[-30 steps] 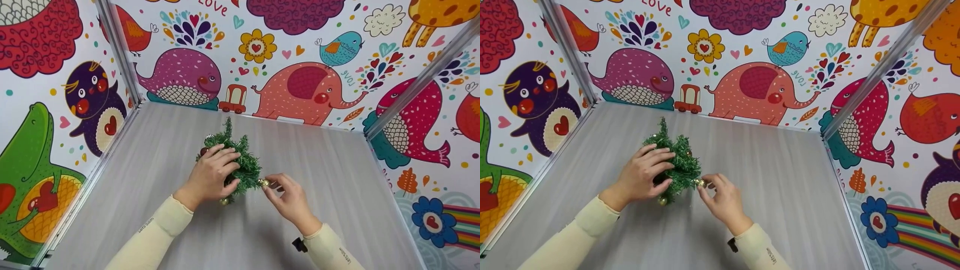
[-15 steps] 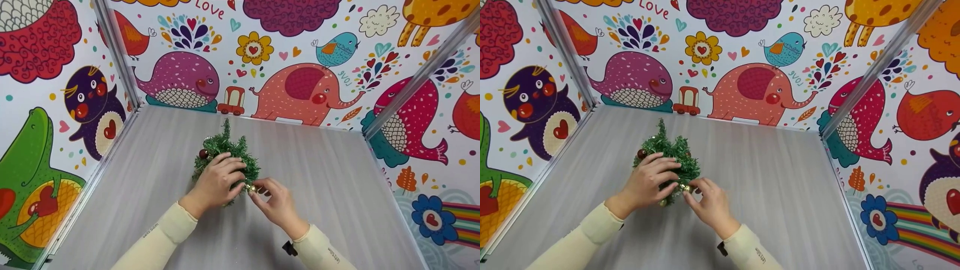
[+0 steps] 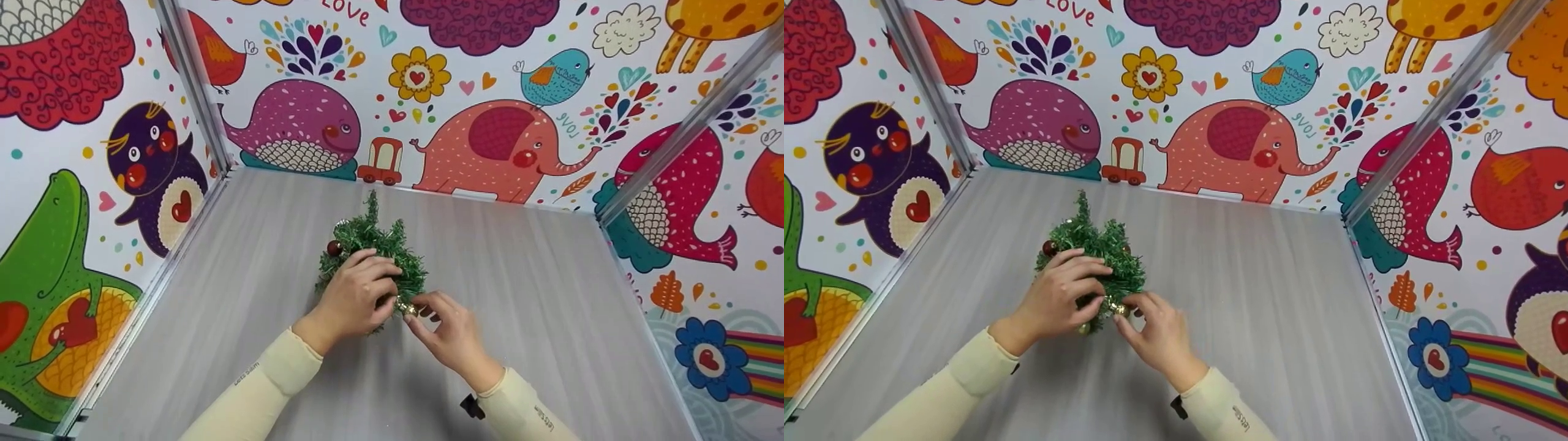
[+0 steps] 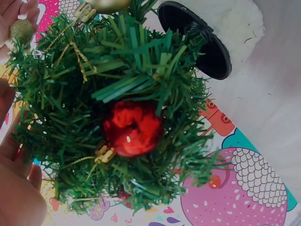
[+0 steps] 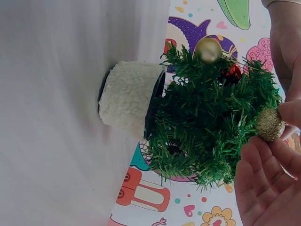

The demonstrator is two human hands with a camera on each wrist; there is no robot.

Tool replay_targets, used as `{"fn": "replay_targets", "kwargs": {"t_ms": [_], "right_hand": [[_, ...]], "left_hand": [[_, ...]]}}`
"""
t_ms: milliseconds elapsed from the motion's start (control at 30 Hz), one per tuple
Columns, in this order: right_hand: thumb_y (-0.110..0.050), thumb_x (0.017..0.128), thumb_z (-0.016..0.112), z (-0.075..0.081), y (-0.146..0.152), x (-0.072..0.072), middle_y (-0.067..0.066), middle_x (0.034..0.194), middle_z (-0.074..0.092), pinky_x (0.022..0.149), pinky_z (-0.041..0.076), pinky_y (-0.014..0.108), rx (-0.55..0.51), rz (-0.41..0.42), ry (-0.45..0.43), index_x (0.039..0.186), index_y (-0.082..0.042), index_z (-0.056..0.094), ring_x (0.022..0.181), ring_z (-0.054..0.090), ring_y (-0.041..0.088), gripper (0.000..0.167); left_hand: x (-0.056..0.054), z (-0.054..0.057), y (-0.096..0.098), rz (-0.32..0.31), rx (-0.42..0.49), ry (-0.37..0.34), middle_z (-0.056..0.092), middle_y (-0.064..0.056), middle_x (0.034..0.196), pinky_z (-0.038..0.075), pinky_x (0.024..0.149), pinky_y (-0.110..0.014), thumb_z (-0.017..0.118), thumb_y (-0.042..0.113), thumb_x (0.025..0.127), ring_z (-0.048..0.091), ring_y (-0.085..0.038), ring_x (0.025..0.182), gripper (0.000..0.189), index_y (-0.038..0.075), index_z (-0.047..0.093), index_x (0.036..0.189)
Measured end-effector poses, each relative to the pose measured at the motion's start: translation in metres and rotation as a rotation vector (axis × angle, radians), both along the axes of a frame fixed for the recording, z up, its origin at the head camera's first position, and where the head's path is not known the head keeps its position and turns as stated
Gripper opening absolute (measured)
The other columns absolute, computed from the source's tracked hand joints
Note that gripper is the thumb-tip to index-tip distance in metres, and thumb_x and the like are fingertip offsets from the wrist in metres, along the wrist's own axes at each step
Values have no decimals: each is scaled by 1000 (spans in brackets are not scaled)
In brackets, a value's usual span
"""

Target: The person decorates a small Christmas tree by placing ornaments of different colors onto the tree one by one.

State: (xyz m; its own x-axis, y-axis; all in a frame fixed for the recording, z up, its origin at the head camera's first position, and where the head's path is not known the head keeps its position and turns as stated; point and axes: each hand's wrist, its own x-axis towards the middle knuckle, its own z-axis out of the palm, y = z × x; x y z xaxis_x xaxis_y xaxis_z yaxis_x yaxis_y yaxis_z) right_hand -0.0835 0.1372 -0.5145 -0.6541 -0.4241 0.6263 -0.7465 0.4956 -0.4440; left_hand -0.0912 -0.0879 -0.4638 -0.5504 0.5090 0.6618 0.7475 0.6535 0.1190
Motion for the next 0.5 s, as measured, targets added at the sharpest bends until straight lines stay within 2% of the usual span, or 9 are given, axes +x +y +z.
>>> {"fn": "replay_targets", "kwargs": {"t_ms": [267, 500], "right_hand": [[-23, 88, 77, 4, -5, 3, -6, 106, 64, 65, 55, 30, 21, -11, 15, 112, -17, 70, 91, 60, 9, 26], [-11, 86, 77, 4, -15, 2, -5, 106, 65, 67, 50, 23, -53, 34, 107, 106, -19, 70, 88, 61, 11, 22]], "left_hand": [[3, 0, 0, -19, 20, 8, 71, -1, 109, 32, 112, -39, 70, 14, 78, 61, -20, 114, 4, 16, 70, 74], [6, 0, 0, -44, 32, 16, 71, -2, 109, 34, 111, -41, 71, 14, 77, 61, -21, 114, 6, 17, 69, 72]]}}
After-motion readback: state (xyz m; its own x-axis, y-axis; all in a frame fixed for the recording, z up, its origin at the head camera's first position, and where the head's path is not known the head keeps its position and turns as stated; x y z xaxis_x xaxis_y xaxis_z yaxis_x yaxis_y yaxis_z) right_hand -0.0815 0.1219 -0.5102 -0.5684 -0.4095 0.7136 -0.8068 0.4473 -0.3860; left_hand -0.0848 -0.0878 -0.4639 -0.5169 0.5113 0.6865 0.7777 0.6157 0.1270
